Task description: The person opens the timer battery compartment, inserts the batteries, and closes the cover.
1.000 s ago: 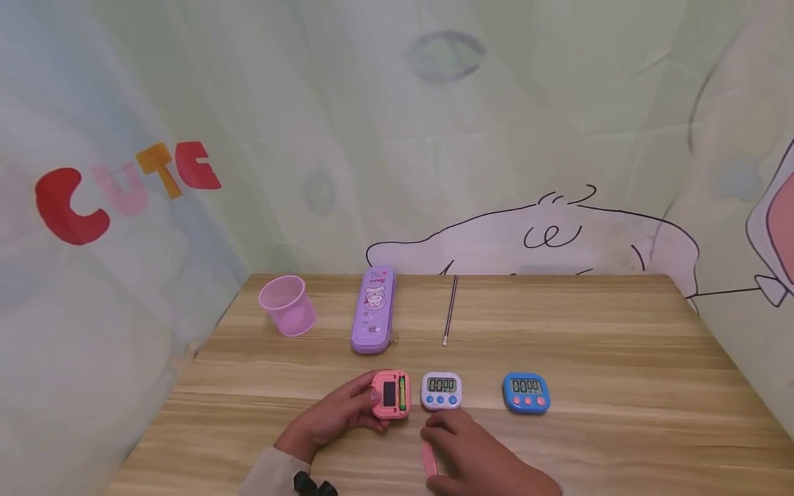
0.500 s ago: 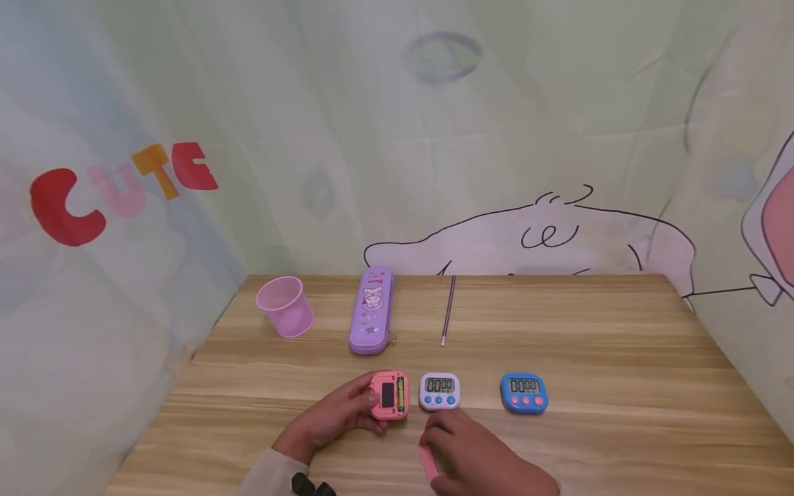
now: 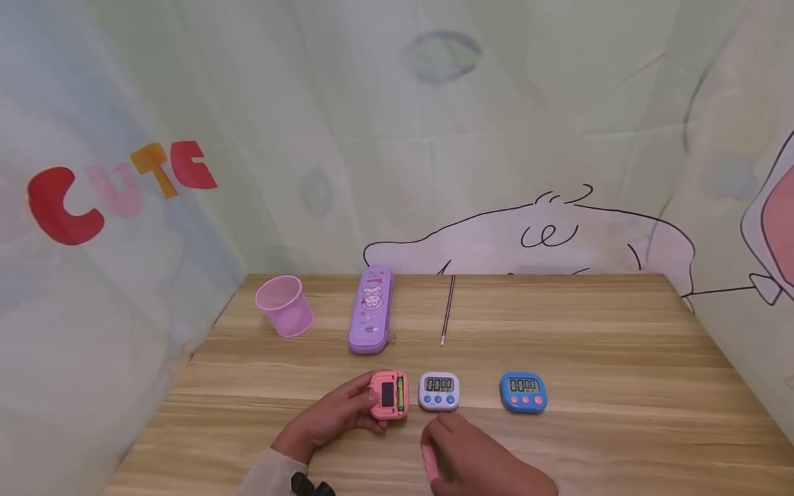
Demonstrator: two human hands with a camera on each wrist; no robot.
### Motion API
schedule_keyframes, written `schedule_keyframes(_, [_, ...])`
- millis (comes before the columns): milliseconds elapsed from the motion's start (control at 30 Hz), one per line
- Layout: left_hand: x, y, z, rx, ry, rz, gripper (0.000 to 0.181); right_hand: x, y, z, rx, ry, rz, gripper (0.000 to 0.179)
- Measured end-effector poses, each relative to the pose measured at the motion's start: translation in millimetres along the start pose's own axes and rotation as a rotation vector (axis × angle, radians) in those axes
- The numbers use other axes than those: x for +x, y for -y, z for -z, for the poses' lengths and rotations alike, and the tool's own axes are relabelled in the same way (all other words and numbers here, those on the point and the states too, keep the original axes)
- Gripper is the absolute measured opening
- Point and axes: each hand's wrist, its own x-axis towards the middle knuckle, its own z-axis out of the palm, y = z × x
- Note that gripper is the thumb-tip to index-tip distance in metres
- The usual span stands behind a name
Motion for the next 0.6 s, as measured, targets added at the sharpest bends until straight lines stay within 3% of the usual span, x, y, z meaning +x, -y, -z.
schedule_keyframes(133, [0.0, -0.2, -0.1, 0.000, 0.008, -0.003, 0.051, 3.9, 2, -1, 0.104, -0.007, -0.026, 0.016])
schedule_keyframes(267, [0.1, 0.1, 0.5, 0.000, 0.011, -0.004, 0.051, 7.7, -1, -2, 0.192, -0.023, -0.098, 0.022])
schedule_keyframes(333, [0.3, 0.4, 1.0, 0.000, 0.007, -0.003, 0.051, 8.7, -2, -4, 0.199, -0.064, -0.105, 0.025])
schedule_keyframes(500, [1.3, 1.8, 1.8, 0.001, 0.006, -0.008, 0.053, 11.1, -5, -7, 0.191, -0.239, -0.003, 0.027])
schedule_keyframes(600, [1.4, 2.1, 1.6, -0.001, 0.004, -0.009, 0.053, 14.9, -4, -7, 0.256, -0.307, 0.008, 0.029])
